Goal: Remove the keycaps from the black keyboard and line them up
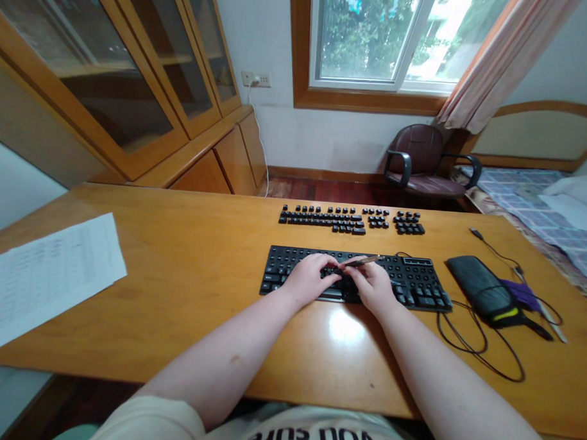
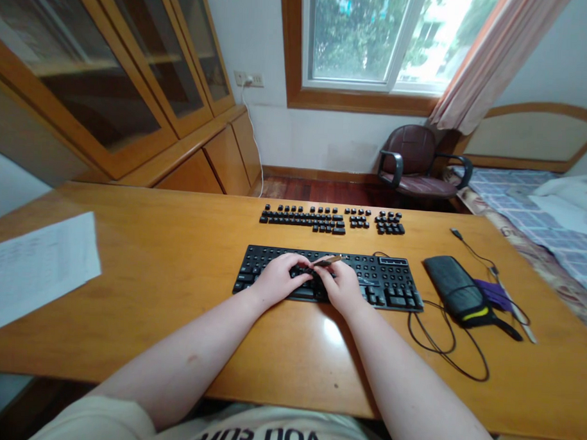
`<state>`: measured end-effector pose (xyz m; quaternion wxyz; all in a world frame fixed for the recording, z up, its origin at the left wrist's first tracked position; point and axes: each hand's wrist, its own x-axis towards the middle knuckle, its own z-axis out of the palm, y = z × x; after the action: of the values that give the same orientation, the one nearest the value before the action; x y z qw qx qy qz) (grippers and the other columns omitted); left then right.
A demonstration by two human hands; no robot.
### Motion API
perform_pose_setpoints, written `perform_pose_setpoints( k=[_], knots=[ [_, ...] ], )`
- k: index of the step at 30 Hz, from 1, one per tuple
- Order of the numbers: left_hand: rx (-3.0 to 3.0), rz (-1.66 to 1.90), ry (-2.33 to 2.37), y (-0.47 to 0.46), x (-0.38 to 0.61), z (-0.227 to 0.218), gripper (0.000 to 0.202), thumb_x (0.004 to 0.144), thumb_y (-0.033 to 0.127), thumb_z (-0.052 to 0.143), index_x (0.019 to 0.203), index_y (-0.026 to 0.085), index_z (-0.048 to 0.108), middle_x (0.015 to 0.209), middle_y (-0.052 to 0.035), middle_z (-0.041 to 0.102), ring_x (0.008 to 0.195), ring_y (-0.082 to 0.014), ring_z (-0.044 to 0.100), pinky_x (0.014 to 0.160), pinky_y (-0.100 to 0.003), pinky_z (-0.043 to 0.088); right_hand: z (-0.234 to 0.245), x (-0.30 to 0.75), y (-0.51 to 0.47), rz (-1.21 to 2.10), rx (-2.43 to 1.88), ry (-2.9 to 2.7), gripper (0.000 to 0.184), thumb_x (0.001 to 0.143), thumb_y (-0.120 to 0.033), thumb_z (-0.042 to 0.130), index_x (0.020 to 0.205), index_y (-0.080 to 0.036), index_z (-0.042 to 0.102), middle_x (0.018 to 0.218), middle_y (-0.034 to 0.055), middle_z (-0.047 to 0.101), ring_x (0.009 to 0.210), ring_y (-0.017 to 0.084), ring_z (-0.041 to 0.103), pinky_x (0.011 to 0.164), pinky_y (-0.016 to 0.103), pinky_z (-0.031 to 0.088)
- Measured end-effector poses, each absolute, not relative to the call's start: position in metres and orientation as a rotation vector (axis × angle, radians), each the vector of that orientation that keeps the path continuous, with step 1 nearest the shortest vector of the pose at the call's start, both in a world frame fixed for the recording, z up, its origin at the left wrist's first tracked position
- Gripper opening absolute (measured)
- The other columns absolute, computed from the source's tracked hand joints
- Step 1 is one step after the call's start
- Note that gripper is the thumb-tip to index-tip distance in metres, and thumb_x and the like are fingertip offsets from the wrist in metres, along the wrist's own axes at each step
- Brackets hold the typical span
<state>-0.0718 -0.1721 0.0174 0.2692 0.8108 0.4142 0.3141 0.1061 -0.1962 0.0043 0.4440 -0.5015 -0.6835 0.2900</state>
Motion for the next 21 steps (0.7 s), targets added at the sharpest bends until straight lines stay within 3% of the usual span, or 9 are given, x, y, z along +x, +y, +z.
perform_pose_setpoints(
  k=[8, 16, 21],
  knots=[
    [2.079, 0.805, 1.100, -0.1735, -0.0720, 0.0183, 0.040, 0.067, 0.023, 0.070, 0.103, 0.021, 0.053, 0.091, -0.0002, 0.064, 0.087, -0.0159, 0.061, 0.082, -0.030, 0.048, 0.0064, 0.1053, -0.1974, 0.672, -1.326, -1.694, 0.020, 0.084, -0.033, 0.051, 0.086, -0.020, 0.065, 0.081, 0.0054, 0.071, 0.076, 0.020, 0.066, 0.071, 0.031, 0.051],
    [2.072, 0.849, 1.074, -0.1753, -0.0723, 0.0178, 0.039, 0.071, 0.022, 0.066, 0.107, 0.021, 0.051, 0.098, -0.0019, 0.065, 0.090, -0.0162, 0.062, 0.085, -0.031, 0.049, 0.0035, 0.1042, -0.1971, 0.706, -1.350, -1.548, 0.025, 0.082, -0.042, 0.053, 0.084, -0.019, 0.064, 0.082, 0.0077, 0.071, 0.076, 0.023, 0.066, 0.072, 0.036, 0.052],
    [2.080, 0.901, 1.072, -0.1761, -0.0723, 0.0173, 0.029, 0.074, 0.018, 0.063, 0.102, 0.020, 0.054, 0.098, -0.0009, 0.066, 0.089, -0.0137, 0.062, 0.084, -0.028, 0.050, -0.0005, 0.1024, -0.1941, 0.905, -1.266, -1.324, 0.027, 0.078, -0.045, 0.059, 0.080, -0.018, 0.062, 0.077, 0.0083, 0.071, 0.070, 0.023, 0.067, 0.070, 0.038, 0.055]
  ],
)
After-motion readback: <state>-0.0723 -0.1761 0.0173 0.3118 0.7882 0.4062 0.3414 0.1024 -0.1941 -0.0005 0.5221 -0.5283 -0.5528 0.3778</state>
